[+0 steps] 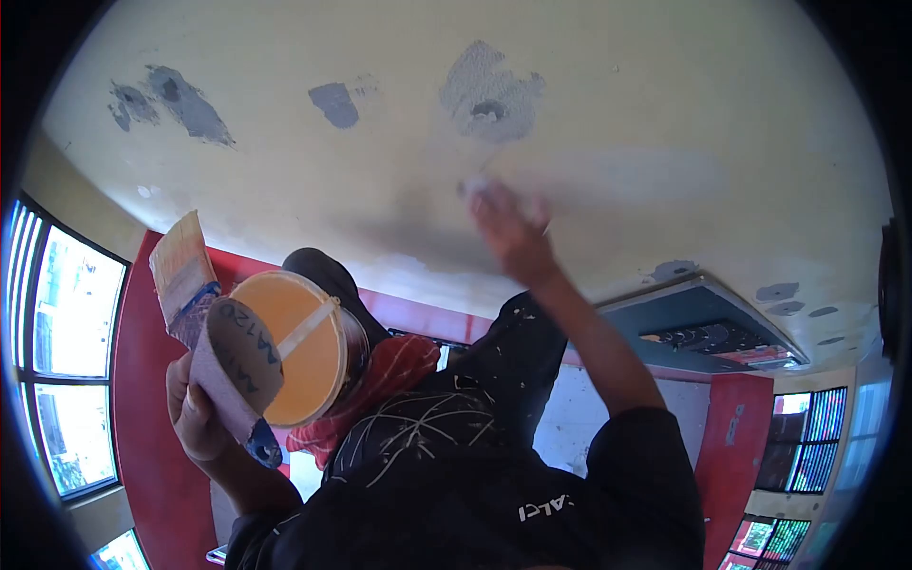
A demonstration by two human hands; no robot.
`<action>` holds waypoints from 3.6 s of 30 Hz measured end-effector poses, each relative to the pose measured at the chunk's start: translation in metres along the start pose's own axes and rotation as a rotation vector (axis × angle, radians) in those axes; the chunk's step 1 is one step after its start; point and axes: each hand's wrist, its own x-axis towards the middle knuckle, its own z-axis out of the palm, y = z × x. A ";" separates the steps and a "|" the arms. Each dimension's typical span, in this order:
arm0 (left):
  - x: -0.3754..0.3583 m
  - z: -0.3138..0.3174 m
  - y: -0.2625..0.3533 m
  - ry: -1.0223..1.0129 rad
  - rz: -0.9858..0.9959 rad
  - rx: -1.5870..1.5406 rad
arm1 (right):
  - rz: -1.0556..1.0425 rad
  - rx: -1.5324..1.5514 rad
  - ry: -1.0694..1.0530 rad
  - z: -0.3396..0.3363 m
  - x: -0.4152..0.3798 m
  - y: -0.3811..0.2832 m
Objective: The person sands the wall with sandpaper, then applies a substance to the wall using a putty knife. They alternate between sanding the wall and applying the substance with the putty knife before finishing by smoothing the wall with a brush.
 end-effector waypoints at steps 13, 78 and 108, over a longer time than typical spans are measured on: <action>-0.002 0.012 0.006 0.171 -0.124 0.018 | 0.177 0.072 0.673 -0.081 0.098 0.079; 0.021 0.011 0.021 -0.302 -0.116 -0.110 | -0.075 -0.158 0.481 -0.117 0.163 0.044; 0.018 0.024 0.021 -0.239 -0.088 -0.075 | -0.236 -0.125 0.373 -0.103 0.146 0.045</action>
